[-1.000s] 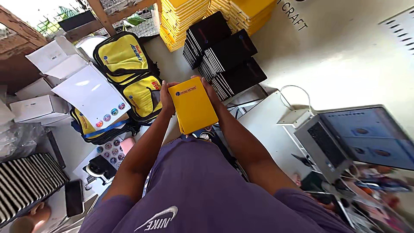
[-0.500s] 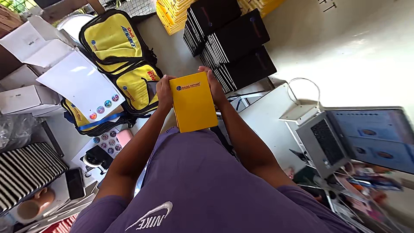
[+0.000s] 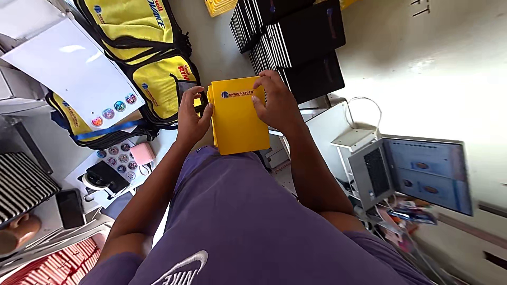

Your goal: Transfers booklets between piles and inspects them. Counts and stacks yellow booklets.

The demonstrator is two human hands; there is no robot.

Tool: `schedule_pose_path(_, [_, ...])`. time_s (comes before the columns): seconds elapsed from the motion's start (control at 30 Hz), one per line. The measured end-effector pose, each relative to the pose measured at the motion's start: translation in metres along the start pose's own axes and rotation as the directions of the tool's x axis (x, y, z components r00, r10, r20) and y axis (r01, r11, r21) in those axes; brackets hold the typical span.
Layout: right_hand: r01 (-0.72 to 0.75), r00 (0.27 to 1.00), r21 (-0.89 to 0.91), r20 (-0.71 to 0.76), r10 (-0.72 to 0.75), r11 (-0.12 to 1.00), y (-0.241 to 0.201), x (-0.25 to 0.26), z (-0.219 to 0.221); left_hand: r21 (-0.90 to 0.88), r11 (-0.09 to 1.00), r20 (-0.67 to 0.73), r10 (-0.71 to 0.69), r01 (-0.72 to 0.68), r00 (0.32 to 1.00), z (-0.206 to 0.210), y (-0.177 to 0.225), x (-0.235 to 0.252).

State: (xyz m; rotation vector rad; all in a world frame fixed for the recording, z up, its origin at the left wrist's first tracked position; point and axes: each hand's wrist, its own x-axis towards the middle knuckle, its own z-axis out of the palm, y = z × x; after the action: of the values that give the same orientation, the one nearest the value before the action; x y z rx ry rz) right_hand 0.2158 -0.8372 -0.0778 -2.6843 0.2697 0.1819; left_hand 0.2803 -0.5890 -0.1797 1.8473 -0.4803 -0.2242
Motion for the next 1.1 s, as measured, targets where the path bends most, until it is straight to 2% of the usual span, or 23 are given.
schedule_pose_path(0.17, [-0.006, 1.000, -0.017, -0.020, 0.005, 1.000, -0.004, 0.000, 0.002, 0.043, 0.997, 0.033, 0.064, -0.065, 0.997, -0.002, 0.012, 0.009])
schedule_pose_path(0.3, [-0.003, 1.000, 0.008, -0.014, 0.003, 1.000, -0.002, 0.002, 0.003, 0.146, 0.983, 0.103, 0.100, -0.115, 0.990, 0.000, 0.022, 0.019])
schedule_pose_path(0.53, [-0.005, 1.000, 0.054, -0.003, 0.005, 0.999, -0.001, 0.005, 0.005, 0.350, 0.915, 0.264, 0.110, -0.201, 0.958, 0.013, 0.046, 0.035])
schedule_pose_path(0.67, [0.019, 1.000, 0.083, -0.022, -0.017, 0.996, 0.003, 0.001, 0.007, 0.419, 0.869, 0.294, 0.146, -0.264, 0.945, 0.023, 0.053, 0.041])
schedule_pose_path(0.97, [0.101, 0.987, 0.033, -0.131, -0.096, 0.994, 0.011, 0.001, 0.015, 0.470, 0.780, 0.385, 0.241, -0.414, 0.891, 0.037, 0.066, 0.063])
schedule_pose_path(1.1, [0.149, 0.964, 0.014, -0.223, -0.143, 0.989, 0.011, 0.005, 0.014, 0.445, 0.805, 0.411, 0.206, -0.392, 0.888, 0.028, 0.067, 0.063])
